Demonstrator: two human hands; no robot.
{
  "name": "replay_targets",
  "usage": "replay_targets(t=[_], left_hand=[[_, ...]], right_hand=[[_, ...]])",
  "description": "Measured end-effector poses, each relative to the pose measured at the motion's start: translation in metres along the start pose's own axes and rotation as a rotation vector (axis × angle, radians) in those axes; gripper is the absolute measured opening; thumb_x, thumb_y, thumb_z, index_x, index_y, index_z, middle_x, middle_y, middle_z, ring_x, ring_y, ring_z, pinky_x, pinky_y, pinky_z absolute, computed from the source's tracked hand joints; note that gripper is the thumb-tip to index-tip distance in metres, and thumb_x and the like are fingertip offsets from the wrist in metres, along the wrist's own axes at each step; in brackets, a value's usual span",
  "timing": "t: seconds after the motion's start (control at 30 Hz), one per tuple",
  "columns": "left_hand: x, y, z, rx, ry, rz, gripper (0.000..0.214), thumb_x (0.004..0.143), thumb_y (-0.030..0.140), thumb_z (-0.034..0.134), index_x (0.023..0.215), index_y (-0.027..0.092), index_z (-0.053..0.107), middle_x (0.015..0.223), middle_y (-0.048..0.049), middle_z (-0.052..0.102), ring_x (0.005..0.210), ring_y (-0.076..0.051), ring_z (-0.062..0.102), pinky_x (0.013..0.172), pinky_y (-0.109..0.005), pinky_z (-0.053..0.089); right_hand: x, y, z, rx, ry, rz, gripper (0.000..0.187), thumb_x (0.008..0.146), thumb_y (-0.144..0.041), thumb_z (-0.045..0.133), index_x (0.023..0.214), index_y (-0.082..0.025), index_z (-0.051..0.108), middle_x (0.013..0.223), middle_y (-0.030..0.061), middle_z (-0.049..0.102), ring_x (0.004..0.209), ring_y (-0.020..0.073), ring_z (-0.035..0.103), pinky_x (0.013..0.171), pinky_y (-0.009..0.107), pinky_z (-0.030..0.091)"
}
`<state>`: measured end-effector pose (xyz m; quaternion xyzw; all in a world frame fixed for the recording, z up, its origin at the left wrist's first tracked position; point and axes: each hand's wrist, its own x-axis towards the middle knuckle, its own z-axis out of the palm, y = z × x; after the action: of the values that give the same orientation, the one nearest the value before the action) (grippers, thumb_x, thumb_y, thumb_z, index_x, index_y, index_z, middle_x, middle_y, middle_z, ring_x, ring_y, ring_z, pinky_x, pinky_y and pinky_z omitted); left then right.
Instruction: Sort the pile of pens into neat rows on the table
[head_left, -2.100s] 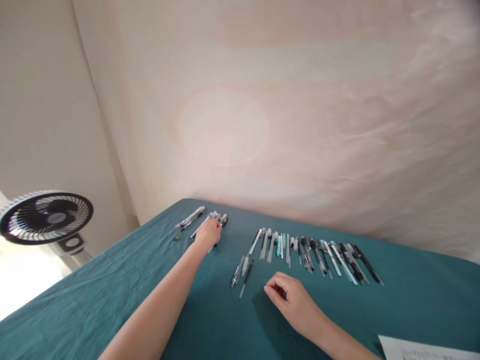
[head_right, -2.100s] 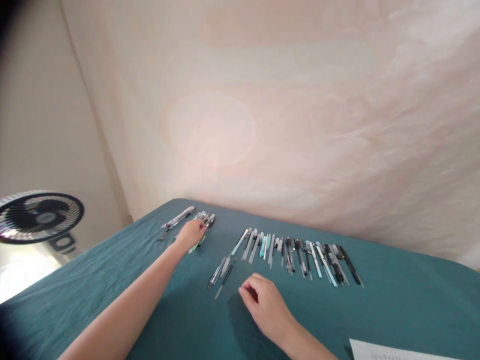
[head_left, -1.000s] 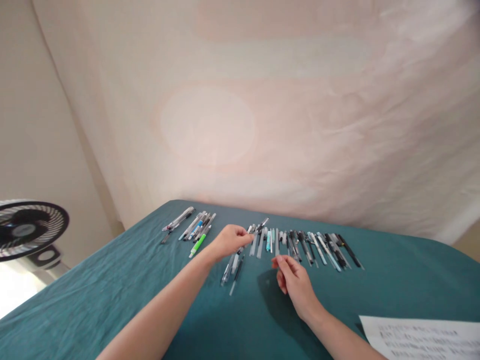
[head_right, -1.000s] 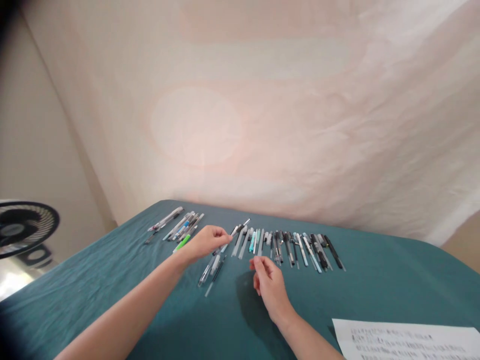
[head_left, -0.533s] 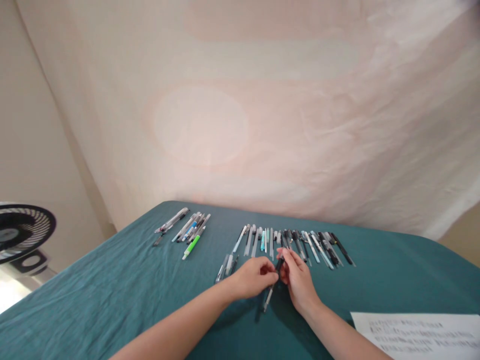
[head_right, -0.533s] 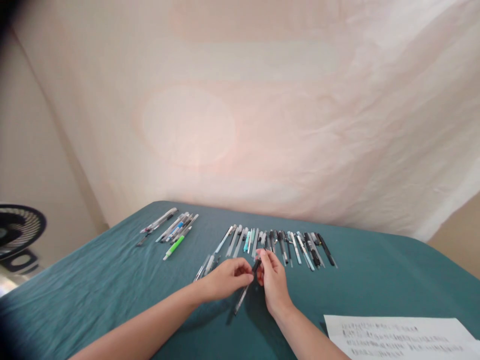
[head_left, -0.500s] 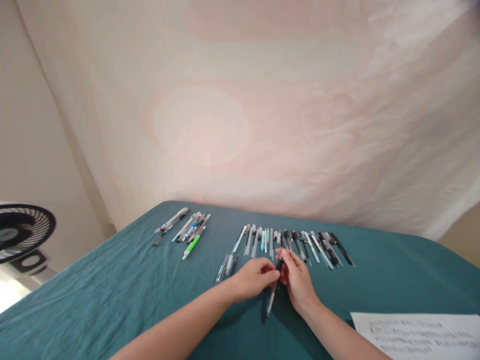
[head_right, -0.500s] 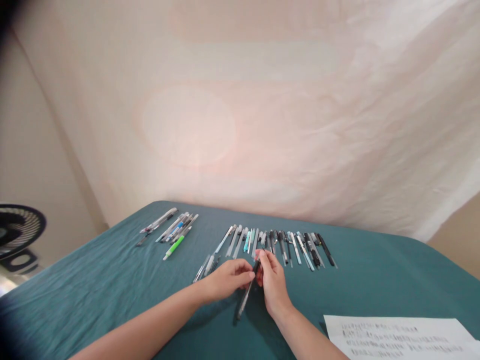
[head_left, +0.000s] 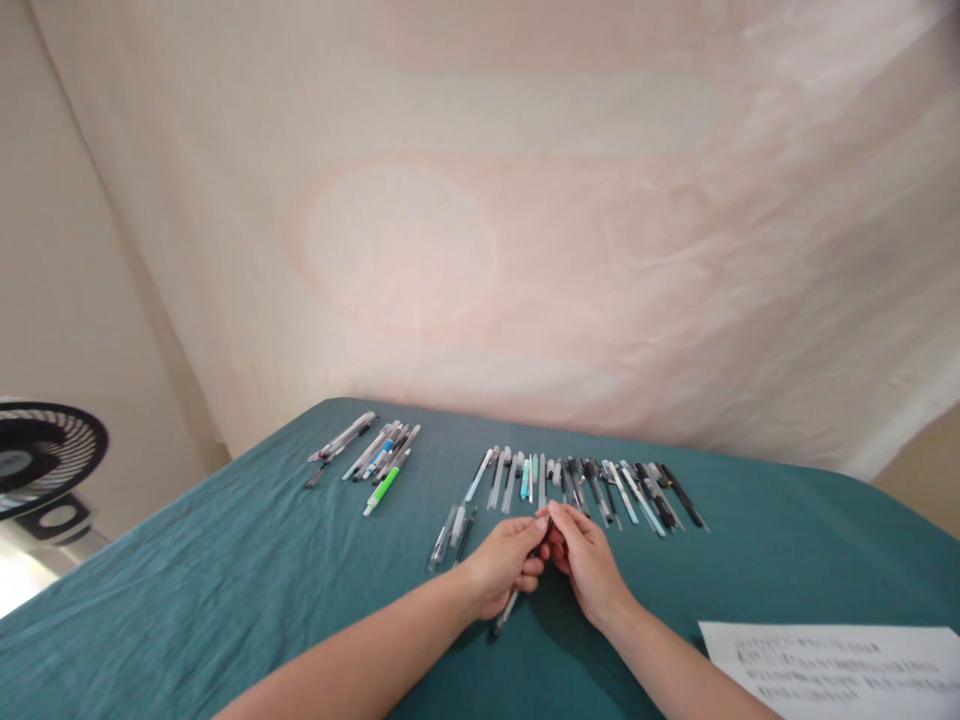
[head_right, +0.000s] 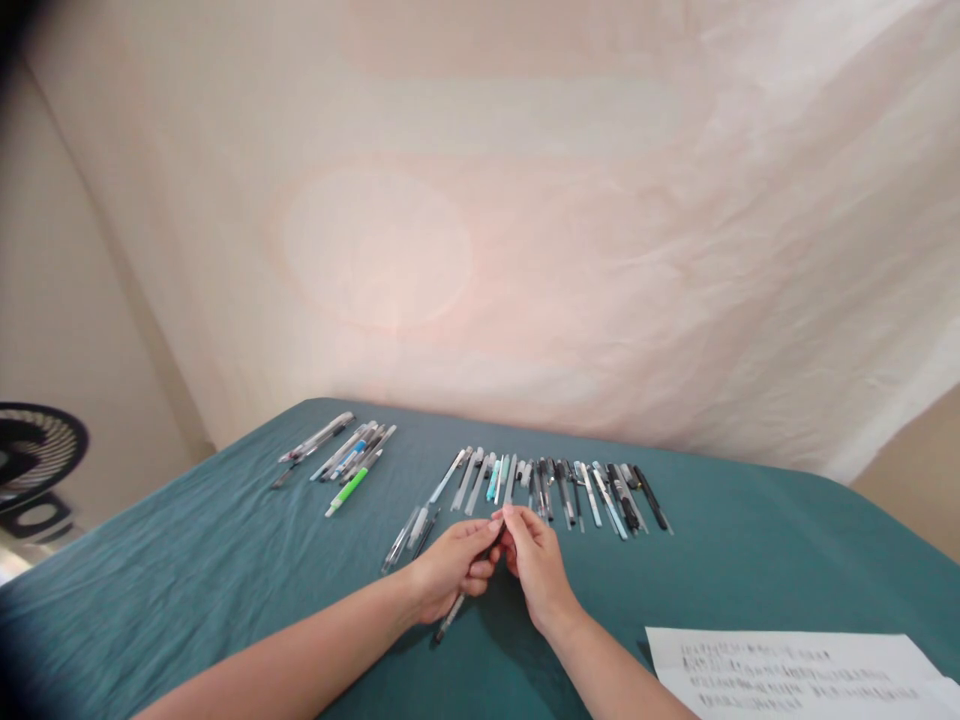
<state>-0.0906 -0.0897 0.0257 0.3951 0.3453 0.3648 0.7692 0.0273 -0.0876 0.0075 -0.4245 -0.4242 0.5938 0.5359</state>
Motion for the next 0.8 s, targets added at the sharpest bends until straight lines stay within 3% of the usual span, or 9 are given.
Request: replay_targets(t=[0.13, 0.8], left_hand=[[-0.0015, -0.0011, 0.0011, 0.051, 0.027, -0.023, 0.033, 0.075, 0.049, 0.048, 0.072, 0.017, 0.041, 0.055, 0.008, 0.034, 0.037, 0.0, 0.016, 0.037, -0.018, 0.005], [-0.0043, -0.0044, 0.0043, 0.198, 0.114, -0.015, 0.038, 0.075, 0.057, 0.041, 0.088, 0.021, 0.043, 0.049, 0.0104, 0.025, 0.036, -0.002, 0.015, 0.037, -0.018, 0.007]], right_hand=[[0.0009, 0.0006, 0.0001, -0.048, 0.003, -0.006, 0.033, 0.075, -0.046, 0.054, 0.082, -0.015, 0.062, 0.049, -0.0051, 0.041, 0.041, 0.0045, 0.031, 0.036, 0.016, 0.019], [-0.0003, 0.0018, 0.0012, -0.172, 0.087, -0.075, 0.04, 0.07, -0.052, 0.054, 0.081, -0.014, 0.063, 0.042, -0.0073, 0.034, 0.038, 0.0066, 0.027, 0.037, 0.019, 0.02]])
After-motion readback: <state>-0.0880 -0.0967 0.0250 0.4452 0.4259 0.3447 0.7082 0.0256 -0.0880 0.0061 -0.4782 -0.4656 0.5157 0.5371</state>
